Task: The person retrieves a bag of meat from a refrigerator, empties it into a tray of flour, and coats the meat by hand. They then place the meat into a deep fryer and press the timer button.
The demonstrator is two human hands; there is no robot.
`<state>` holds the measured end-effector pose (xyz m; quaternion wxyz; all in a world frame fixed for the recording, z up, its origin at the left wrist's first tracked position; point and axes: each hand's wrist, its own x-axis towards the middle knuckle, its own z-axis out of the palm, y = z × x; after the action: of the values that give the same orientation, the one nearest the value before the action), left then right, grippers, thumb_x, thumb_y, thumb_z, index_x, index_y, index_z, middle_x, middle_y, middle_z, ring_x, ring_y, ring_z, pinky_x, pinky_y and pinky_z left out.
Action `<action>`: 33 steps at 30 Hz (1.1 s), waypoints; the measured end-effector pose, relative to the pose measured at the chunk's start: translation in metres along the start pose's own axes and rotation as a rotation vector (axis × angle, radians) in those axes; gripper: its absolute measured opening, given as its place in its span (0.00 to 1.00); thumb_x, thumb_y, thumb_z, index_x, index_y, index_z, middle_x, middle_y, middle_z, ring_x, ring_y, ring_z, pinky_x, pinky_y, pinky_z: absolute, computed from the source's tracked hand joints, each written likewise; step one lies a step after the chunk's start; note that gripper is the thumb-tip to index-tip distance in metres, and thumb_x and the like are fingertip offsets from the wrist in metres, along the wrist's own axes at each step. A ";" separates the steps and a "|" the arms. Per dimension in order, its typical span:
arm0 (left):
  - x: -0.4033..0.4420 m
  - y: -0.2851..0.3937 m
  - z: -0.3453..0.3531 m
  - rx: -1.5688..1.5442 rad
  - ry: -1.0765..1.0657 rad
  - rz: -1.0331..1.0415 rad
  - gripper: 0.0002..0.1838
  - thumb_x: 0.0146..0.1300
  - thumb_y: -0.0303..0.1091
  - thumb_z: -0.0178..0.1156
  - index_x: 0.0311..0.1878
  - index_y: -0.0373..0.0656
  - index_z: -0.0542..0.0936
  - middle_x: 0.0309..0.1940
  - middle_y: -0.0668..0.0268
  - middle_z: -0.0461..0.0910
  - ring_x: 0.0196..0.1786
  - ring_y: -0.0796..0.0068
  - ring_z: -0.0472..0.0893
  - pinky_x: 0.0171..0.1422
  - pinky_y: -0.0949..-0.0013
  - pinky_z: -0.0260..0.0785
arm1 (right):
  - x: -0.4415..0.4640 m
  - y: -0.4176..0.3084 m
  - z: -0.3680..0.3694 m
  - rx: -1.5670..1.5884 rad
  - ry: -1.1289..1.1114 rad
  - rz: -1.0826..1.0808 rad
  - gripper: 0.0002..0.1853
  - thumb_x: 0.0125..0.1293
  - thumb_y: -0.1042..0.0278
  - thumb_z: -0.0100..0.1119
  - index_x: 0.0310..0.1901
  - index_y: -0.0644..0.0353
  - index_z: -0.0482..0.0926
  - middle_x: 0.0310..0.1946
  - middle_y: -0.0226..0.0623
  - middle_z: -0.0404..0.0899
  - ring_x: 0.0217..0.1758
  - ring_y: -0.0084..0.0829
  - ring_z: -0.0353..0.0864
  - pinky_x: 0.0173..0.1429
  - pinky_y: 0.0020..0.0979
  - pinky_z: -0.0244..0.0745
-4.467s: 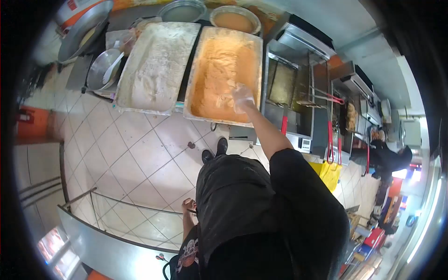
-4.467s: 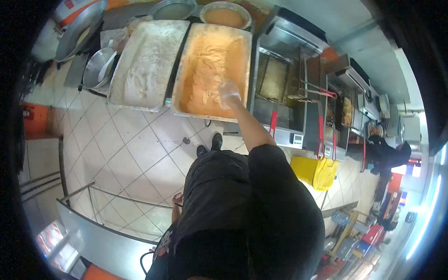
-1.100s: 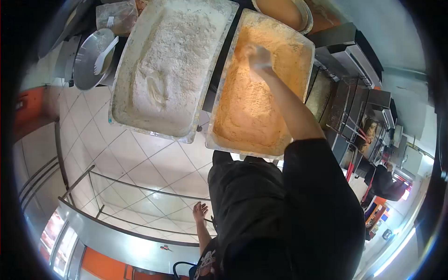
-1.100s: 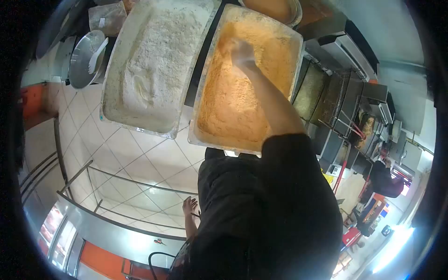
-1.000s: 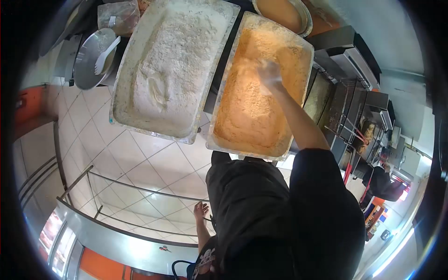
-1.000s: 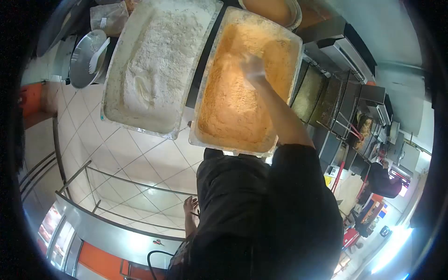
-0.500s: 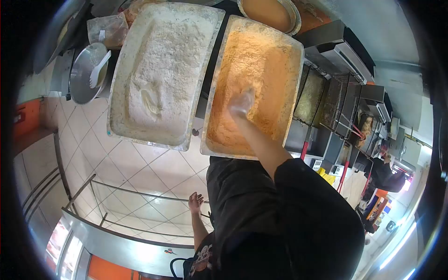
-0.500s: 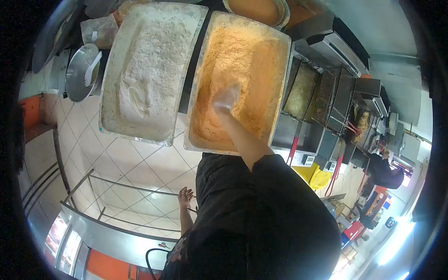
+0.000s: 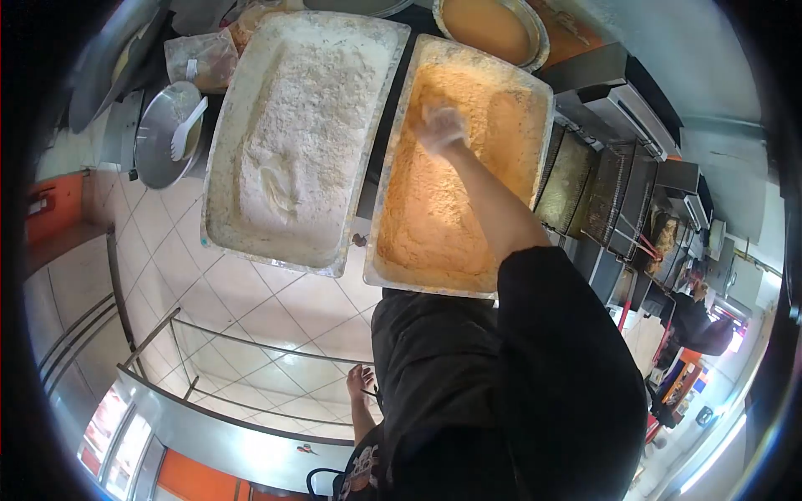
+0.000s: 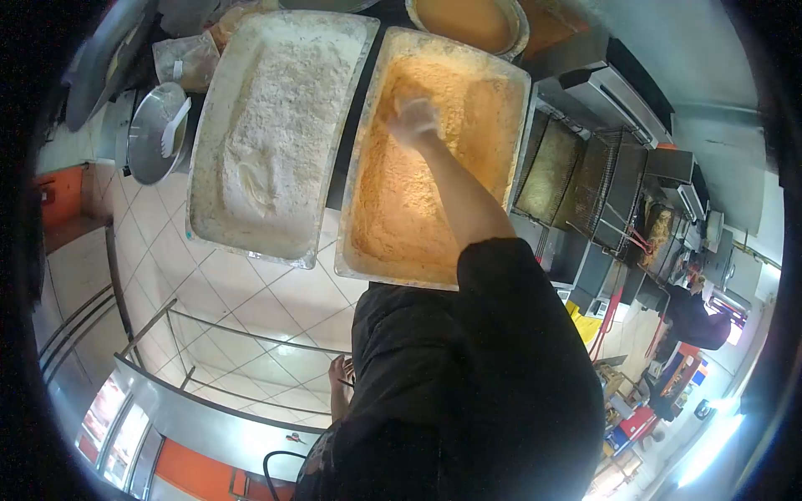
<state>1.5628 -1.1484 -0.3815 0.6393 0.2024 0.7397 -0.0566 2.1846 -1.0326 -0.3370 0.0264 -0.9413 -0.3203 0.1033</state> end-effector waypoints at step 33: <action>0.021 -0.006 -0.004 -0.009 -0.047 0.044 0.14 0.59 0.38 0.49 0.46 0.43 0.68 0.30 0.61 0.74 0.28 0.73 0.75 0.31 0.73 0.67 | -0.087 -0.007 -0.023 -0.264 -0.259 -0.396 0.23 0.51 0.57 0.53 0.50 0.53 0.70 0.49 0.46 0.65 0.53 0.43 0.65 0.51 0.41 0.65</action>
<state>1.5547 -1.1471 -0.4024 0.6585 0.2145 0.7200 -0.0442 2.1186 -1.0797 -0.2980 -0.1181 -0.8345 -0.5096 0.1728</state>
